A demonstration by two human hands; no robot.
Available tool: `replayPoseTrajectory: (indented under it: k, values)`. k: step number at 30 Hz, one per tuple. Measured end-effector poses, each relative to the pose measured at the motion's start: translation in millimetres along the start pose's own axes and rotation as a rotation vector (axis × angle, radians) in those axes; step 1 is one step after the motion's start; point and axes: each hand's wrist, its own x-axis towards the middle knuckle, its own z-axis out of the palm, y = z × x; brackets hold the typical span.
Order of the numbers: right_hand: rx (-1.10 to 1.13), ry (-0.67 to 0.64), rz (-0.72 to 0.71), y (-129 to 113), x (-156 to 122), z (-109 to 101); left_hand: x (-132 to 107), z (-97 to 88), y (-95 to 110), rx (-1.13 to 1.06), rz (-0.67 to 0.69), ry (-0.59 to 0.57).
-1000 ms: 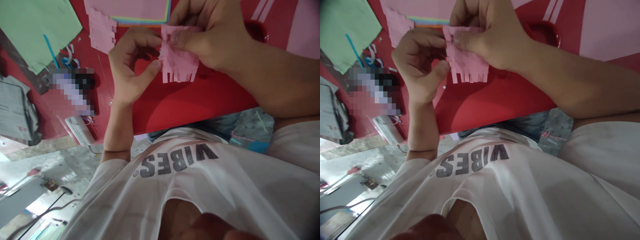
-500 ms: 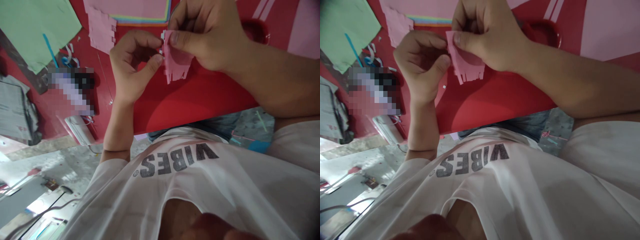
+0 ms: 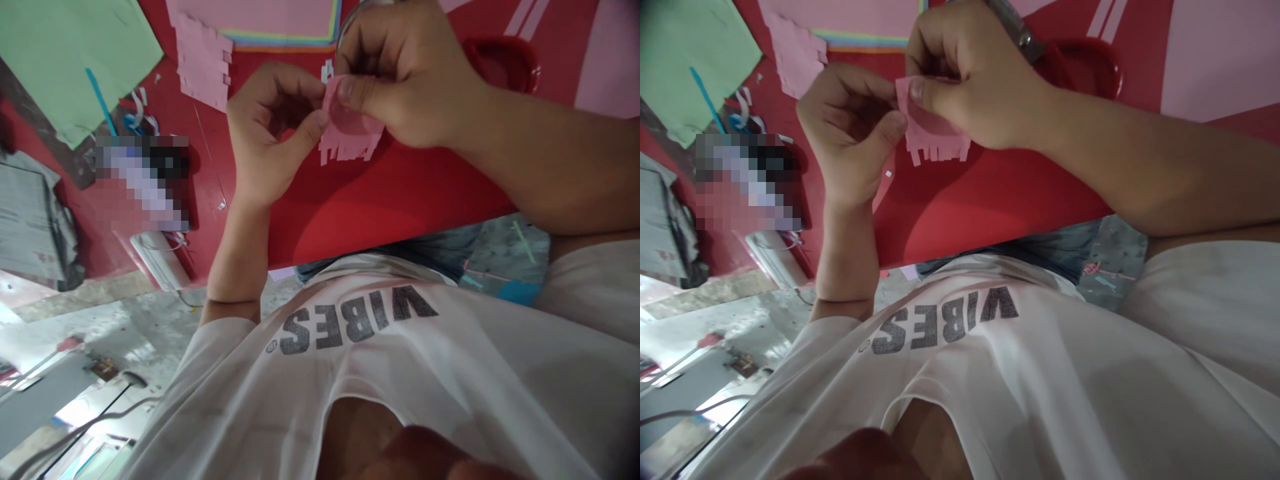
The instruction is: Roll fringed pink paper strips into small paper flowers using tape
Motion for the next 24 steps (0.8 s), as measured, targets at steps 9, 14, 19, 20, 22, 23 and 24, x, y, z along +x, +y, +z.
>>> replayPoseTrajectory:
  k: [9,14,19,20,22,23,24]
  values:
    - [-0.003,-0.007,0.027,3,-1,1,1,-7.3,-19,-0.035,0.088,-0.106]
    - [-0.012,-0.033,0.028,4,-1,0,-1,1.0,-15,-0.06,0.088,-0.023]
    - [0.015,-0.026,0.015,9,-1,1,-2,2.5,-12,-0.038,0.047,0.006]
    - [0.018,-0.017,0.004,9,-1,1,-2,0.1,-15,-0.031,0.043,0.012]
    - [0.001,-0.015,0.008,8,-1,0,1,-6.6,-22,-0.071,0.117,-0.065]
    - [-0.009,-0.014,0.015,7,-1,0,3,-10.5,-26,-0.089,0.113,-0.085]
    - [-0.019,-0.013,0.025,6,-1,0,4,-14.3,-30,-0.081,0.063,-0.047]
